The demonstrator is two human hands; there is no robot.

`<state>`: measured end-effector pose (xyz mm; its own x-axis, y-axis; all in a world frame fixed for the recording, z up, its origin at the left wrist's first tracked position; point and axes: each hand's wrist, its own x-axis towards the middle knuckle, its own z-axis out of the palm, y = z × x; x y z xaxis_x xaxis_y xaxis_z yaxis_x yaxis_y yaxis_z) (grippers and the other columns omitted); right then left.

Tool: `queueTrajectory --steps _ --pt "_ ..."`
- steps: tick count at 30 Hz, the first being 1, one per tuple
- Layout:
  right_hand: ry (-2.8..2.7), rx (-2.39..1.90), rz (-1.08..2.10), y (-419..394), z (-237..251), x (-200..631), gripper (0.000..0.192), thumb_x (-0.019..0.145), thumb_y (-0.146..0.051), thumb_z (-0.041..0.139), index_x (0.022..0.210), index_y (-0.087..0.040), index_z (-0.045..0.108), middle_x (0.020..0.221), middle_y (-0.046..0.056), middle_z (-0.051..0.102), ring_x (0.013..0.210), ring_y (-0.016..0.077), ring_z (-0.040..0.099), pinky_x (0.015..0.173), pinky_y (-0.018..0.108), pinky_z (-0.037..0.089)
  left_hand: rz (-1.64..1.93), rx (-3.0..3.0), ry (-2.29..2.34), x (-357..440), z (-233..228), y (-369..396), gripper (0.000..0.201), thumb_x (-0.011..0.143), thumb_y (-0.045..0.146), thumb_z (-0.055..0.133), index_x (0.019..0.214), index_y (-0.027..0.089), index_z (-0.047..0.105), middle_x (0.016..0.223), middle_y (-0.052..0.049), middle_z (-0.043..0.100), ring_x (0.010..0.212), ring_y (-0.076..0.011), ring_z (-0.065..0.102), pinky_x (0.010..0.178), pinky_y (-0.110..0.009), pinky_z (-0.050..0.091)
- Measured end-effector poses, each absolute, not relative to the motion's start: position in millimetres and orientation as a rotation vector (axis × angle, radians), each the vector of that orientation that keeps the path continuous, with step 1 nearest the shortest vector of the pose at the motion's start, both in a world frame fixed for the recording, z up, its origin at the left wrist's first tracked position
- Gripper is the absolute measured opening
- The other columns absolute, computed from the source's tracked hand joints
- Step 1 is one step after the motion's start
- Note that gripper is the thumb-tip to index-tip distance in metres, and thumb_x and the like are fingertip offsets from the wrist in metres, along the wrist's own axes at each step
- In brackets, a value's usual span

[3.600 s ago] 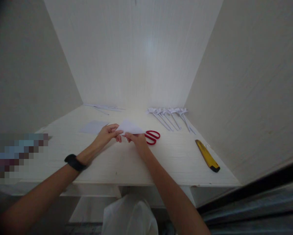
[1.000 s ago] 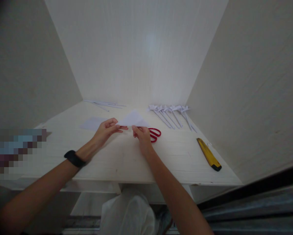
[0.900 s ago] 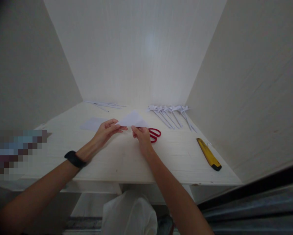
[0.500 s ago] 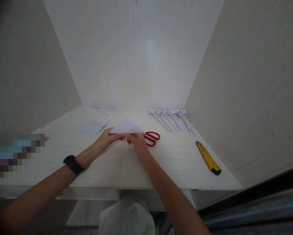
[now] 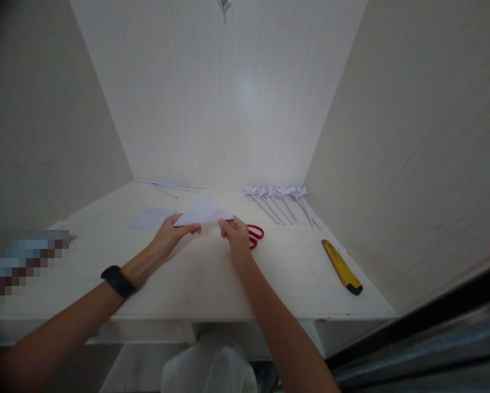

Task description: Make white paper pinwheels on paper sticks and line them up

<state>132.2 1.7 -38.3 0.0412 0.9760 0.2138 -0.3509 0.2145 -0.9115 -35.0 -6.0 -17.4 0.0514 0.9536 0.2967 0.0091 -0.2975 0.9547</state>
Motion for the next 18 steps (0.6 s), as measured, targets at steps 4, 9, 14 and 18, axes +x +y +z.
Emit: queueTrajectory --steps 4,9,14,18 --pt "-0.999 -0.776 1.174 2.2 -36.9 137.2 0.026 0.062 -0.039 0.071 0.068 -0.019 0.054 0.057 -0.006 0.046 0.05 0.008 0.037 0.049 0.023 0.03 1.441 1.36 0.989 -37.6 -20.3 -2.3 0.013 0.061 0.023 0.078 0.062 0.015 0.067 0.06 -0.001 0.067 0.06 -0.0141 0.056 0.062 -0.025 0.043" --pt "-1.149 -0.814 1.199 1.2 -41.3 133.9 0.023 0.065 -0.037 0.069 0.068 -0.018 0.056 0.052 -0.007 0.047 0.047 0.0073 0.039 0.048 0.023 0.031 1.553 1.224 0.933 -41.4 -23.3 4.6 0.015 0.064 0.026 0.075 0.064 0.015 0.065 0.066 -0.002 0.067 0.067 -0.0131 0.059 0.068 -0.024 0.044" --pt "-1.372 -0.861 1.239 0.7 -45.9 124.8 0.021 0.057 -0.033 0.073 0.061 -0.019 0.058 0.051 -0.006 0.053 0.046 0.0082 0.043 0.046 0.022 0.031 1.602 1.175 0.897 -41.6 -22.2 6.1 0.018 0.064 0.03 0.073 0.067 0.018 0.061 0.067 0.003 0.062 0.066 -0.0105 0.057 0.065 -0.022 0.043" --pt "-1.418 -0.877 1.207 1.0 -47.5 123.3 0.021 0.06 -0.034 0.072 0.063 -0.02 0.057 0.055 -0.006 0.053 0.048 0.0082 0.044 0.048 0.022 0.034 1.51 1.256 0.893 -38.4 -23.1 4.0 0.018 0.063 0.029 0.075 0.064 0.017 0.062 0.063 0.002 0.062 0.064 -0.0118 0.058 0.063 -0.023 0.044"
